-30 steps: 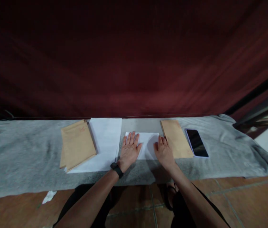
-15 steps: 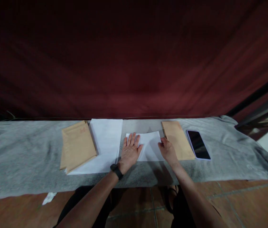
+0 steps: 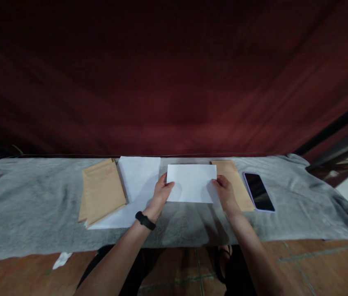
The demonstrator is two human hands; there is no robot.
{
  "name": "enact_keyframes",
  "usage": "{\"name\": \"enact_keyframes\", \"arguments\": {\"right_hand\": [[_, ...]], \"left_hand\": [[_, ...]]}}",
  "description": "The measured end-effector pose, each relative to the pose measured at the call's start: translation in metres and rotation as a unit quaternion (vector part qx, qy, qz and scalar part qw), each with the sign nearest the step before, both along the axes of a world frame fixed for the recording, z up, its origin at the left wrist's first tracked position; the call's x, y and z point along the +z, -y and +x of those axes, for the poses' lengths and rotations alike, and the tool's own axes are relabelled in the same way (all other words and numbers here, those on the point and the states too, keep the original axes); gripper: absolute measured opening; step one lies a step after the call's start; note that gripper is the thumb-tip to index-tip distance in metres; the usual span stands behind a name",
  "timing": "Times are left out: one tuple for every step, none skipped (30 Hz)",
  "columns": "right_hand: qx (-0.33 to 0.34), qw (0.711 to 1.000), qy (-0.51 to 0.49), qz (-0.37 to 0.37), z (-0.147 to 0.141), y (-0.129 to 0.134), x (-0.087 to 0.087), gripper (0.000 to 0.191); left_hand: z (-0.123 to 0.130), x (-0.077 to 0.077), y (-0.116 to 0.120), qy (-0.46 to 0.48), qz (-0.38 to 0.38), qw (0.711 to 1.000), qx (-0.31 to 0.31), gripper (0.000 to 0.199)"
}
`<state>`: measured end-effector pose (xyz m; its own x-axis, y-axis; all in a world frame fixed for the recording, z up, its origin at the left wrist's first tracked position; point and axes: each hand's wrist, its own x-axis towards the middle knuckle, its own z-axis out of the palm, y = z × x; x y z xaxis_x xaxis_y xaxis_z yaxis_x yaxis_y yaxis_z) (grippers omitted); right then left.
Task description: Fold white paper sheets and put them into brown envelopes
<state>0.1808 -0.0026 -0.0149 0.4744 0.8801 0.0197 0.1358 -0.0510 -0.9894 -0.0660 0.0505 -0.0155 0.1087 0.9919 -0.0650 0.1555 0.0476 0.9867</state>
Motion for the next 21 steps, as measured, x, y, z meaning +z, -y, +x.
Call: {"name": "enact_keyframes", "arguments": {"right_hand": [[0.004,1.0,-0.002,-0.003,-0.001,0.001,-0.002,0.037],[0.017,1.0,0.001,-0.01,-0.002,0.002,-0.003,0.038],[0.04,0.999,0.005,-0.019,-0.004,0.003,-0.006,0.039],[0.069,0.997,0.01,-0.029,-0.005,0.004,-0.008,0.039],[0.099,0.994,0.021,-0.04,-0.006,0.005,-0.01,0.038],[0.121,0.99,0.043,-0.05,-0.007,0.006,-0.012,0.036],[0.129,0.987,0.077,-0.058,-0.009,0.007,-0.014,0.035],[0.124,0.983,0.121,-0.064,-0.01,0.007,-0.015,0.035],[0.111,0.976,0.172,-0.067,-0.011,0.008,-0.015,0.037],[0.097,0.967,0.225,-0.069,-0.013,0.008,-0.015,0.041],[0.085,0.955,0.274,-0.072,-0.014,0.01,-0.014,0.046],[0.077,0.941,0.319,-0.079,-0.016,0.012,-0.012,0.051],[0.073,0.926,0.36,-0.085,-0.018,0.014,-0.009,0.055],[0.068,0.91,0.4,-0.089,-0.021,0.017,-0.007,0.058],[0.058,0.893,0.438,-0.09,-0.024,0.02,-0.004,0.06],[0.047,0.876,0.472,-0.085,-0.027,0.023,-0.001,0.061],[0.038,0.861,0.501,-0.073,-0.03,0.025,0.002,0.061],[0.035,0.85,0.522,-0.055,-0.034,0.026,0.004,0.059],[0.041,0.844,0.534,-0.031,-0.038,0.027,0.004,0.057],[0.056,0.842,0.537,-0.005,-0.042,0.026,0.004,0.054],[0.077,0.844,0.531,0.021,-0.046,0.025,0.002,0.052]], "left_hand": [[0.0,-0.001,0.0,0.009,0.004,1.0,0.0,0.054],[0.0,-0.001,0.0,0.009,0.017,1.0,0.008,0.054],[0.001,-0.002,-0.002,0.001,0.034,0.999,0.022,0.056],[0.001,-0.003,-0.003,-0.013,0.051,0.998,0.037,0.059],[0.002,-0.004,-0.005,-0.031,0.066,0.996,0.05,0.061],[0.002,-0.004,-0.007,-0.05,0.078,0.994,0.057,0.063],[0.001,-0.004,-0.008,-0.07,0.087,0.992,0.06,0.064],[0.001,-0.003,-0.008,-0.089,0.094,0.99,0.062,0.065],[0.001,-0.002,-0.007,-0.109,0.097,0.987,0.059,0.066],[0.0,-0.001,-0.005,-0.133,0.097,0.985,0.055,0.067],[0.0,0.001,-0.003,-0.164,0.091,0.981,0.051,0.069],[0.0,0.004,0.0,-0.202,0.081,0.975,0.047,0.071],[0.001,0.007,0.003,-0.244,0.07,0.966,0.042,0.073],[0.002,0.01,0.007,-0.289,0.059,0.955,0.038,0.075],[0.003,0.014,0.01,-0.331,0.053,0.941,0.035,0.076],[0.004,0.017,0.012,-0.369,0.052,0.928,0.031,0.076],[0.005,0.019,0.015,-0.398,0.055,0.915,0.026,0.075],[0.007,0.022,0.016,-0.421,0.061,0.905,0.018,0.075],[0.008,0.024,0.017,-0.437,0.065,0.897,0.008,0.074],[0.009,0.025,0.018,-0.448,0.067,0.892,-0.003,0.074],[0.01,0.026,0.018,-0.454,0.067,0.889,-0.014,0.074]]}}
